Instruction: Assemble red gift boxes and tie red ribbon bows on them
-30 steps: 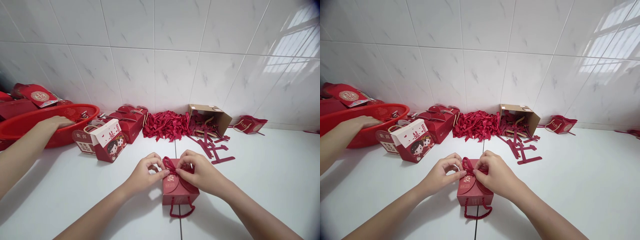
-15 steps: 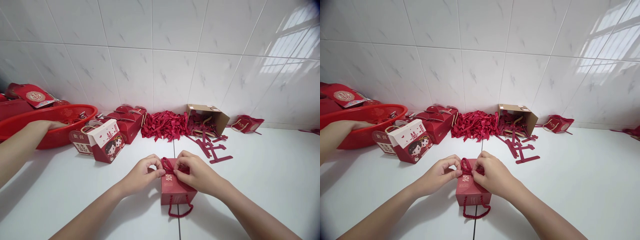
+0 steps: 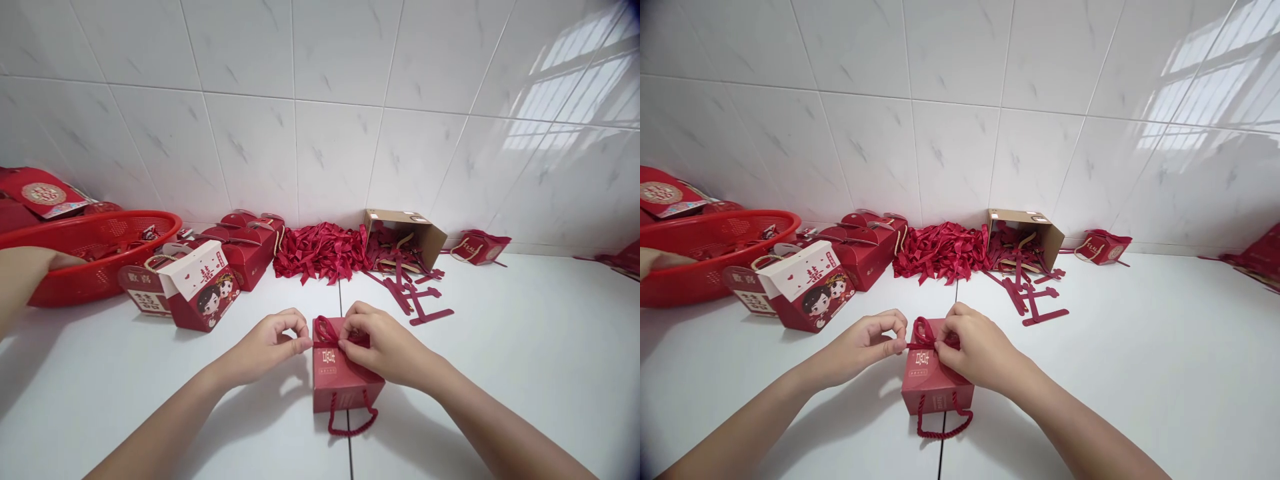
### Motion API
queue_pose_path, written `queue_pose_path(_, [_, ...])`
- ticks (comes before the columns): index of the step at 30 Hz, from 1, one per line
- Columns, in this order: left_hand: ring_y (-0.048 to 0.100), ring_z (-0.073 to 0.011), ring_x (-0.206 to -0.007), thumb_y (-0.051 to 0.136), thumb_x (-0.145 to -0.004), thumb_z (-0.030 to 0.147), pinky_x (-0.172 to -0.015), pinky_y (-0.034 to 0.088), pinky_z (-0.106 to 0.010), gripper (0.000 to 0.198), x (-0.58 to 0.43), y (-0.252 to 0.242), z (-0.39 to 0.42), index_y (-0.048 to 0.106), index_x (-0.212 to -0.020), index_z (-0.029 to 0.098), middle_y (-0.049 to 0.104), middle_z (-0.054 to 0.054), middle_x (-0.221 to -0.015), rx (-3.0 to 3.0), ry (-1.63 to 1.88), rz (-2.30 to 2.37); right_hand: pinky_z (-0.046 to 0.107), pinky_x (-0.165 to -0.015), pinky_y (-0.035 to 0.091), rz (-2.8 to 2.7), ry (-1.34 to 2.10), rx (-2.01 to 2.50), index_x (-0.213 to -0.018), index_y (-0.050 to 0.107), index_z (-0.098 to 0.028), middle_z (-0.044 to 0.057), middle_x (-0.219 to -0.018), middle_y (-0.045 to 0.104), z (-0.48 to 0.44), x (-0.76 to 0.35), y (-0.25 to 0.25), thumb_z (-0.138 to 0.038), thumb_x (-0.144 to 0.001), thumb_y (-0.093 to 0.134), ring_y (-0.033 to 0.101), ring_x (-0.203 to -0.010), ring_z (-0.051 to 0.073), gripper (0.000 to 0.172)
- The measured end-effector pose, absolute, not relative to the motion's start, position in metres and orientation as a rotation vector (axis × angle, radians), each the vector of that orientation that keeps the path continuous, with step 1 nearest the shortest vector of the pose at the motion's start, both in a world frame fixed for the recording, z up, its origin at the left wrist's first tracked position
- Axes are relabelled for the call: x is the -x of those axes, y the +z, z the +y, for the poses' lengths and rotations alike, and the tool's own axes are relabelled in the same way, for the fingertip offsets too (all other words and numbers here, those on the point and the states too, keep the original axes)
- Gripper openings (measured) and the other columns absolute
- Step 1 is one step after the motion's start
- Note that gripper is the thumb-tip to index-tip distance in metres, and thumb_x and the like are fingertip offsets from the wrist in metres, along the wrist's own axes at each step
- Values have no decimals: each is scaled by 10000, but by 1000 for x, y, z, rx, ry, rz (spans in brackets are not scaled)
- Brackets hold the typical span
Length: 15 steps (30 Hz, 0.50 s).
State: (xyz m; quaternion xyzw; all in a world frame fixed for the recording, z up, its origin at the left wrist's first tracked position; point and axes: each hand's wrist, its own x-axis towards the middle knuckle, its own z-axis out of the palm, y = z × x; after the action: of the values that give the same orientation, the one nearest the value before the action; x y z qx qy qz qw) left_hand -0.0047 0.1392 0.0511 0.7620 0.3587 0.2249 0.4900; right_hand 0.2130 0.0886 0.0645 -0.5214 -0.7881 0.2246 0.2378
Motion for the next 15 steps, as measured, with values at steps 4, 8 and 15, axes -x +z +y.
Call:
queue_pose_path(4, [468,-136,-722,556,-812,409,-684,435,-247,258,9,50,143,536,-691,182,489,-10,-835,-1866,504,843,259,-640,437,-2148,630,1428,-722,615,-179,22,-852,555,90,-212,65,-133,-771,545,534,-691,124,98])
queue_pose_path(8, [476,-139,-723,564,-804,446,-685,426,-242,274,10,46,144,544,-728,183,505,-2,-802,-1834,428,795,279,-671,455,-2115,647,1413,-722,628,-183,33,-856,565,89,-216,68,-200,-809,562,549,-730,142,110])
queue_pose_path(15, [457,-127,-712,571,-802,469,-661,387,-224,294,9,41,145,517,-759,183,507,15,-766,-1722,359,763,360,-963,418,-2279,855,1281,-1344,404,-316,76,-1353,393,81,-239,77,-463,-642,758,389,-1242,261,799])
